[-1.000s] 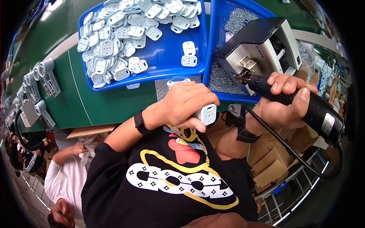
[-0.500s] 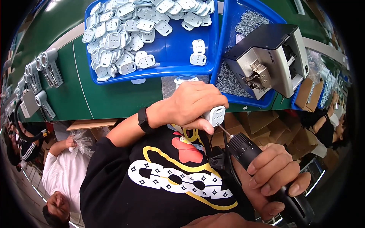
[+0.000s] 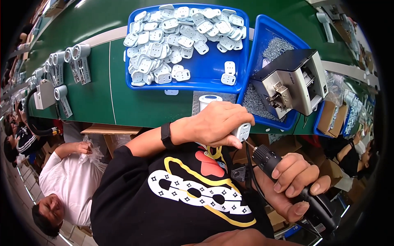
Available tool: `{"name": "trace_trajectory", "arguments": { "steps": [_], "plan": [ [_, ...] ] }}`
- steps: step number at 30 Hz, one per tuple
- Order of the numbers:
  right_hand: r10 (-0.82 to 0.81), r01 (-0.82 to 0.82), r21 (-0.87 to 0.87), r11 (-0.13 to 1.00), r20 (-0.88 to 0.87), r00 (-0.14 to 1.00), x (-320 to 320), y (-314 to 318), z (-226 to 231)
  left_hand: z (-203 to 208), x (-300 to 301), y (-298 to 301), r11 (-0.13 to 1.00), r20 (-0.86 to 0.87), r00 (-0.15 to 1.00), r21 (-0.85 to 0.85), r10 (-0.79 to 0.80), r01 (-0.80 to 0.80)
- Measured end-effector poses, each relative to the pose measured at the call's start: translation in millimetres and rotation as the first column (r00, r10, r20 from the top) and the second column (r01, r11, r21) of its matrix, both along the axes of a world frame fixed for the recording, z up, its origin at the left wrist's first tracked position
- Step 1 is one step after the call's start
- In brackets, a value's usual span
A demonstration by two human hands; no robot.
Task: The person picks up a fan body and a backplate, fits them together, and drives a screw into the assembly with a power screwdriver. After repeating this process for several fans, the person places the finished fans into a cardboard box.
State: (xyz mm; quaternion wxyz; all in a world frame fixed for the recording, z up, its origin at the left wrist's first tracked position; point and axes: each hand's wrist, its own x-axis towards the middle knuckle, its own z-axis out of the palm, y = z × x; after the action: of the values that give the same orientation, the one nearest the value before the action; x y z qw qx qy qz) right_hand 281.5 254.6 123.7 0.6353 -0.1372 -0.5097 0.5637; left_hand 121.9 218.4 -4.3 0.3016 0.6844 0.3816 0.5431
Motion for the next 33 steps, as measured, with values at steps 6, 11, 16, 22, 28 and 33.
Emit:
{"name": "trace_trajectory", "arguments": {
  "steps": [6,11,16,22,28,33],
  "plan": [
    [-0.069,0.070,-0.088,0.994,0.014,0.998,-28,6,2,60,-79,28,0.984,-0.557,0.826,0.078,-0.092,0.162],
    [-0.108,0.335,-0.032,0.942,0.915,0.390,-68,28,-42,36,-216,139,0.928,-0.762,0.536,0.346,0.364,-0.139],
    [-0.166,0.093,0.182,0.979,0.973,-0.158,-88,42,-98,-27,-299,212,0.951,-0.963,0.025,0.262,0.269,-0.166],
    [-0.121,0.068,0.146,0.987,0.950,-0.287,-86,42,-109,25,-283,96,0.713,-0.577,0.431,0.465,0.693,-0.525],
    [0.102,0.093,-0.123,0.988,0.974,0.203,-64,48,-95,-7,-287,-131,-0.218,-0.907,-0.307,0.250,0.287,-0.943],
    [0.373,0.004,-0.464,0.886,0.716,0.590,-65,37,-67,-41,-279,-206,-0.035,-0.696,-0.159,0.189,0.700,-0.981]
  ]
}}
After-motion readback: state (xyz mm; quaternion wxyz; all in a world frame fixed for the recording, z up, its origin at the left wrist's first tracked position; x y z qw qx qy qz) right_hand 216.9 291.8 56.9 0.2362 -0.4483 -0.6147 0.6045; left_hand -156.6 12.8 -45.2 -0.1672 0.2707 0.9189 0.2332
